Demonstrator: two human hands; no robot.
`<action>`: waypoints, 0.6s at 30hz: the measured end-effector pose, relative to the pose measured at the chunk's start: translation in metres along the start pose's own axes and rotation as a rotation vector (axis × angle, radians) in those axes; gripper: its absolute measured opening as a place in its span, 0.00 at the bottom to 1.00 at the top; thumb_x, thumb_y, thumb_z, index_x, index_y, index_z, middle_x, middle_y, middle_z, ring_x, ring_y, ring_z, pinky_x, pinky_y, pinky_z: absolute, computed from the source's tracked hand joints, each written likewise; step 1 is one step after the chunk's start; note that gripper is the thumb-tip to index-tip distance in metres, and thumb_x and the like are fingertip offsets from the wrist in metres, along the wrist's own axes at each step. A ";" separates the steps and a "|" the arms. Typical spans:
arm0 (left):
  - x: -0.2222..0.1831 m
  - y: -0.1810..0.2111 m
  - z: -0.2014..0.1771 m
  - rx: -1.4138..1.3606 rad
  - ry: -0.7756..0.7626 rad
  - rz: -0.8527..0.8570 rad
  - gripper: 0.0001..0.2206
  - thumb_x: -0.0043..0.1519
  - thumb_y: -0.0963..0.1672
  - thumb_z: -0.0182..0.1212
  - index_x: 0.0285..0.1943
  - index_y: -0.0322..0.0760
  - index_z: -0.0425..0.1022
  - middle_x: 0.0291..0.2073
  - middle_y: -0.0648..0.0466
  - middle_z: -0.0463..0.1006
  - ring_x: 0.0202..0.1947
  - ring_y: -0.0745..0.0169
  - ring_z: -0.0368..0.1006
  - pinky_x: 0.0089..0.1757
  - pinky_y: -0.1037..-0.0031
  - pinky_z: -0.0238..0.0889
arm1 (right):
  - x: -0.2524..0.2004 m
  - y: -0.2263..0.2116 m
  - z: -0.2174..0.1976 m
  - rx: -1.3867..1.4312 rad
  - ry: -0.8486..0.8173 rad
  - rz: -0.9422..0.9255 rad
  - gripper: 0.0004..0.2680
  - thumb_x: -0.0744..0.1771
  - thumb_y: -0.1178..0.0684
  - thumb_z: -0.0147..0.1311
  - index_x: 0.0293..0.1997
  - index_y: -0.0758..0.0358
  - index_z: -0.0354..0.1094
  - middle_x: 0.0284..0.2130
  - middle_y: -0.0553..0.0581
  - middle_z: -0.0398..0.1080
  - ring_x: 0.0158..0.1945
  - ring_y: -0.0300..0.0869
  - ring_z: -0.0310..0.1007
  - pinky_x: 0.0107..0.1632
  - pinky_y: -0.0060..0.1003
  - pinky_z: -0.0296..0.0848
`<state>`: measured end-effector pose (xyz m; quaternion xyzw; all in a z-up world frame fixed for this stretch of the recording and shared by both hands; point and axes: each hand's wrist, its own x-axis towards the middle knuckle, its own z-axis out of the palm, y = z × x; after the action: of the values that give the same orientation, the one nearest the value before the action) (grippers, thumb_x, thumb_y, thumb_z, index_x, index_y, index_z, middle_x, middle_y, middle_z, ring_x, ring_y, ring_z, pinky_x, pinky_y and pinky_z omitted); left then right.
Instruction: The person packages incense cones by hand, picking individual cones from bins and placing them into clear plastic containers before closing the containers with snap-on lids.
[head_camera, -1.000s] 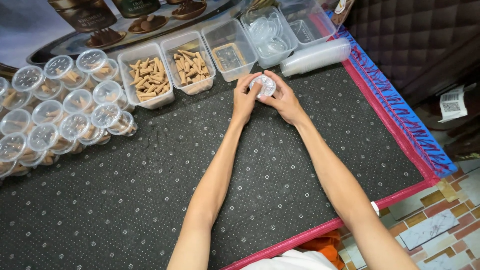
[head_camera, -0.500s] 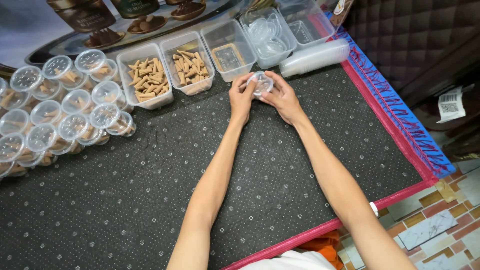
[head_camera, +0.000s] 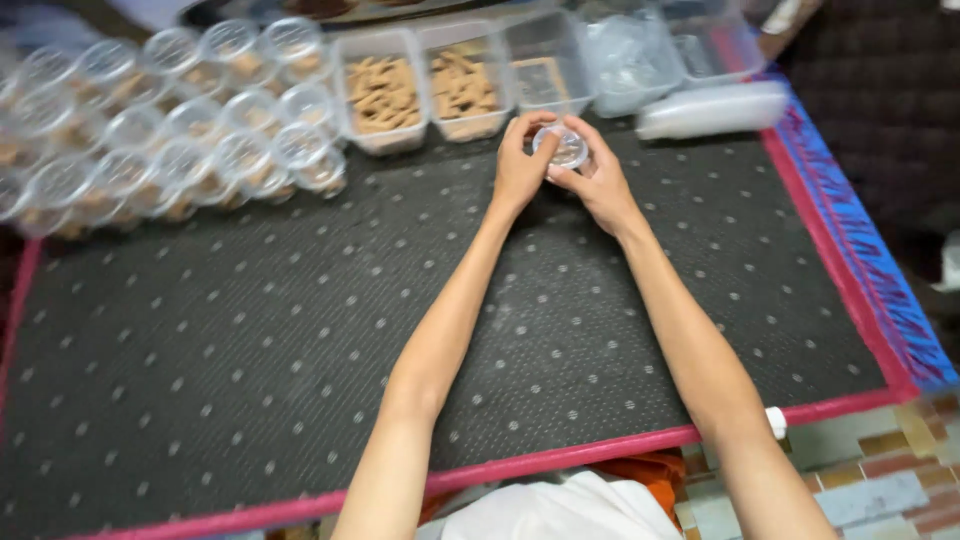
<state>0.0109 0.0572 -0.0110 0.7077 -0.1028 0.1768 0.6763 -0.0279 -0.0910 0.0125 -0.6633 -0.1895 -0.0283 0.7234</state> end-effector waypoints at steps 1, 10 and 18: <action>-0.002 0.007 -0.020 0.013 0.029 -0.001 0.12 0.60 0.47 0.67 0.53 0.53 0.80 0.42 0.55 0.76 0.49 0.58 0.75 0.55 0.68 0.66 | 0.004 -0.003 0.020 0.010 -0.030 0.002 0.28 0.65 0.62 0.65 0.73 0.60 0.54 0.65 0.59 0.57 0.63 0.39 0.64 0.64 0.36 0.73; -0.016 0.087 -0.209 0.144 0.316 0.141 0.06 0.63 0.47 0.59 0.43 0.48 0.78 0.39 0.61 0.79 0.44 0.68 0.74 0.48 0.75 0.65 | 0.039 -0.054 0.204 -0.057 -0.242 -0.133 0.25 0.68 0.53 0.62 0.72 0.62 0.52 0.68 0.58 0.56 0.72 0.44 0.56 0.70 0.37 0.60; -0.015 0.112 -0.358 0.139 0.181 0.228 0.17 0.68 0.45 0.58 0.66 0.41 0.70 0.63 0.51 0.72 0.60 0.61 0.70 0.60 0.70 0.65 | 0.087 -0.054 0.329 -0.046 -0.262 -0.307 0.22 0.68 0.47 0.63 0.68 0.59 0.57 0.63 0.56 0.63 0.67 0.46 0.64 0.66 0.38 0.65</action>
<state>-0.0855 0.4046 0.0944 0.7178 -0.1086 0.3219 0.6077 -0.0406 0.2398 0.1073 -0.6409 -0.3803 -0.0561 0.6644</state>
